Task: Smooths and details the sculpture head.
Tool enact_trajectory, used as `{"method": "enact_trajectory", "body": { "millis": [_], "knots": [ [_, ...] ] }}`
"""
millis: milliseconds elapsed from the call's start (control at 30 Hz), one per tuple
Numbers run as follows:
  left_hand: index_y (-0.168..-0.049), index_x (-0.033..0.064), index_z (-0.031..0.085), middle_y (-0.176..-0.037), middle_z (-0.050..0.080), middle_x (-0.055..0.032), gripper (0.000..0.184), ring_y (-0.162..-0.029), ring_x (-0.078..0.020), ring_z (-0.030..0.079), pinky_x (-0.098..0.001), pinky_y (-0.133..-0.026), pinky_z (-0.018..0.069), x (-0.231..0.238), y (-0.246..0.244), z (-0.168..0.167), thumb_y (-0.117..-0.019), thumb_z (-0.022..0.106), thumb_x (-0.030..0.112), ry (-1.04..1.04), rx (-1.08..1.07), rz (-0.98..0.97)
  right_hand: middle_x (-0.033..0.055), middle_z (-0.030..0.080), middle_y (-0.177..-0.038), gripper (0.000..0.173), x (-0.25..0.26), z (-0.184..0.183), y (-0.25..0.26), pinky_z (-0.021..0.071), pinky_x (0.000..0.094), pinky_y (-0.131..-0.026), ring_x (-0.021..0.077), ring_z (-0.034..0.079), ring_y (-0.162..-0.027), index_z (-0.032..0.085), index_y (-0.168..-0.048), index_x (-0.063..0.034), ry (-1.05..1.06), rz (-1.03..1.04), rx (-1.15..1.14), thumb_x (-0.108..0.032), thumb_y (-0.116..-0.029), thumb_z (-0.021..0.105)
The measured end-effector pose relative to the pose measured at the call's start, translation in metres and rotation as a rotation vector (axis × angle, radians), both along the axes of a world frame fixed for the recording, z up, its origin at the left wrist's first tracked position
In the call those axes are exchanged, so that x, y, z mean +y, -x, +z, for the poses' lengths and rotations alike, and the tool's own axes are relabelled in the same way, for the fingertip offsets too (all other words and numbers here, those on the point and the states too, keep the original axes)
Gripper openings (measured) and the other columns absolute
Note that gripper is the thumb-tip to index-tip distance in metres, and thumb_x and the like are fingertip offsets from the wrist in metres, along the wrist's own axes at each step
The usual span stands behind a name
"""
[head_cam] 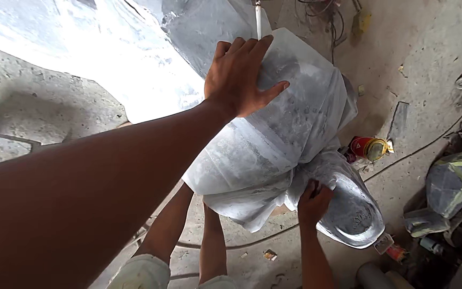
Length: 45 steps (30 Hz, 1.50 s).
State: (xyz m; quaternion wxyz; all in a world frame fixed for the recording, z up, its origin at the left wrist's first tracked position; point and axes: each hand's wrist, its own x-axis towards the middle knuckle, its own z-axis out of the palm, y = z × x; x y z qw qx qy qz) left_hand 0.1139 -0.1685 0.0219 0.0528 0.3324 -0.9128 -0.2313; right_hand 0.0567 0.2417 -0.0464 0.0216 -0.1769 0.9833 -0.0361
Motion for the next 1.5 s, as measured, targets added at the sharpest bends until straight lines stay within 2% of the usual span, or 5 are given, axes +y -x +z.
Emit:
{"method": "enact_trajectory", "body": {
  "millis": [67,467,833,1300,1500],
  "knots": [
    [-0.154,0.0194,0.045,-0.142,0.061,-0.0031,0.096,-0.128,-0.0224,0.056,-0.0491,-0.108,0.0364,-0.001,-0.001,0.001,-0.0838,0.042,0.085,-0.015,-0.02,0.001,0.025,0.064,-0.117,0.043,-0.016,0.0,0.035,0.0551,0.0592,-0.087,0.0425,0.064,-0.11,0.063,-0.119,0.0004,-0.053,-0.011,-0.02,-0.038,-0.1076,0.047],
    [-0.154,0.0201,0.043,-0.142,0.06,-0.0048,0.099,-0.129,-0.0247,0.055,-0.0514,-0.109,0.0349,0.002,0.001,0.005,-0.0819,0.041,0.087,-0.038,-0.058,0.012,0.0164,0.061,-0.107,0.03,-0.015,0.002,0.063,0.0562,0.0548,-0.068,0.0352,0.066,-0.093,0.064,-0.116,-0.0108,-0.105,0.194,-0.099,-0.036,-0.1065,0.051],
    [-0.154,0.0177,0.044,-0.138,0.062,-0.0065,0.097,-0.125,-0.0262,0.057,-0.0514,-0.106,0.0371,-0.002,0.005,0.001,-0.0833,0.044,0.085,-0.019,-0.011,-0.002,0.0225,0.061,-0.114,0.035,-0.017,0.006,0.052,0.0579,0.0571,-0.076,0.0394,0.066,-0.098,0.064,-0.116,-0.005,-0.056,0.065,-0.078,-0.036,-0.1074,0.049],
    [-0.154,0.0175,0.045,-0.136,0.063,-0.0082,0.096,-0.127,-0.0279,0.056,-0.0541,-0.108,0.035,-0.002,0.004,0.0,-0.084,0.044,0.084,0.001,-0.028,-0.018,0.0186,0.064,-0.103,0.022,0.004,0.012,0.023,0.0591,0.0486,-0.063,0.0332,0.069,-0.082,0.072,-0.107,-0.005,-0.033,0.166,-0.077,-0.023,-0.1002,0.062],
    [-0.153,0.0181,0.045,-0.139,0.062,-0.006,0.095,-0.128,-0.0258,0.056,-0.0529,-0.108,0.0349,-0.002,0.003,-0.001,-0.0848,0.043,0.083,0.005,-0.028,-0.015,0.0212,0.059,-0.113,0.031,-0.017,0.009,0.057,0.0581,0.0554,-0.068,0.0383,0.067,-0.092,0.063,-0.116,-0.0072,-0.117,0.03,-0.096,-0.034,-0.1069,0.049]
  ]
}}
